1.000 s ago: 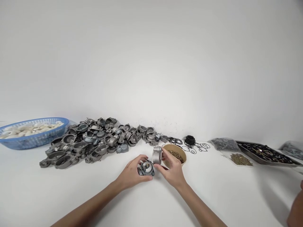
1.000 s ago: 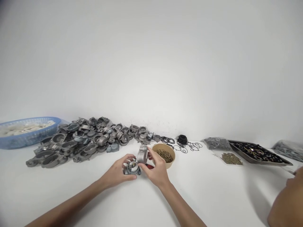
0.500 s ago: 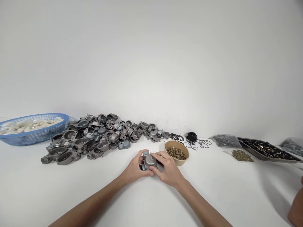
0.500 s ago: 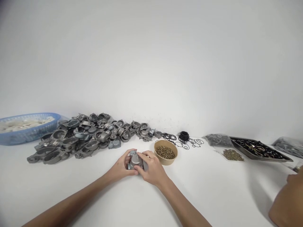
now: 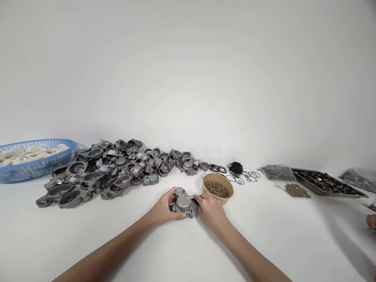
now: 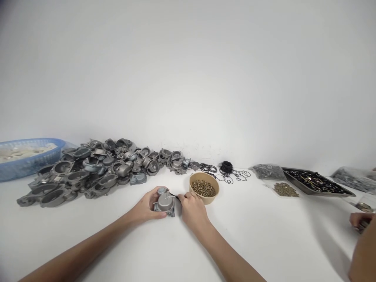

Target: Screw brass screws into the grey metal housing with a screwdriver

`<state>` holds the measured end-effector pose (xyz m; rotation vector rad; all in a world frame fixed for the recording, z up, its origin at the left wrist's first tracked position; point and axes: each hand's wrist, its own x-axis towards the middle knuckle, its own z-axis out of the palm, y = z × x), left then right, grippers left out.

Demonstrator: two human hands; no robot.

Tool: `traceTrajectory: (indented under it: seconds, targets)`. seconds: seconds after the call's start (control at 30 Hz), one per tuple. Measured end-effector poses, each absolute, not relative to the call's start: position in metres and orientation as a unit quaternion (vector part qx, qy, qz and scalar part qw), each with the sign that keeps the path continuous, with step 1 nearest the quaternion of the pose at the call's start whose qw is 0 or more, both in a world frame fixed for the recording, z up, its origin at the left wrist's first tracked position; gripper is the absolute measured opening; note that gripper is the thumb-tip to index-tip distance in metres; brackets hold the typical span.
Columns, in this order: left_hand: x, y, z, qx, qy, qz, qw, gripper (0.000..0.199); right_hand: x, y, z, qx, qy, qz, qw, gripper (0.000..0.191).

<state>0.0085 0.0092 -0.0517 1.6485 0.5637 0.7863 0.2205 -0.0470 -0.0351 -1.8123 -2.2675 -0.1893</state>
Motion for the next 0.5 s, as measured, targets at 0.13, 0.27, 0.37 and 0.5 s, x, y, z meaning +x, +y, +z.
traceTrajectory:
  seconds: [0.13,0.27,0.37,0.5]
  targets:
    - [0.007,0.009,-0.057,0.690,0.236,0.339,0.594,0.075,0.222,-0.052,-0.030,-0.613,-0.775,-0.069,0.133,0.039]
    - [0.007,0.006,-0.057,0.671,0.245,0.342,0.611,0.094,0.243,-0.057,-0.010,-0.574,-0.754,-0.022,0.320,0.029]
    - [0.006,0.001,-0.049,0.662,0.239,0.344,0.622,0.104,0.272,-0.055,0.005,-0.549,-0.693,0.008,0.468,0.027]
    - [0.005,-0.005,-0.037,0.669,0.222,0.337,0.624,0.092,0.319,-0.046,0.010,-0.599,-0.593,0.013,0.538,0.028]
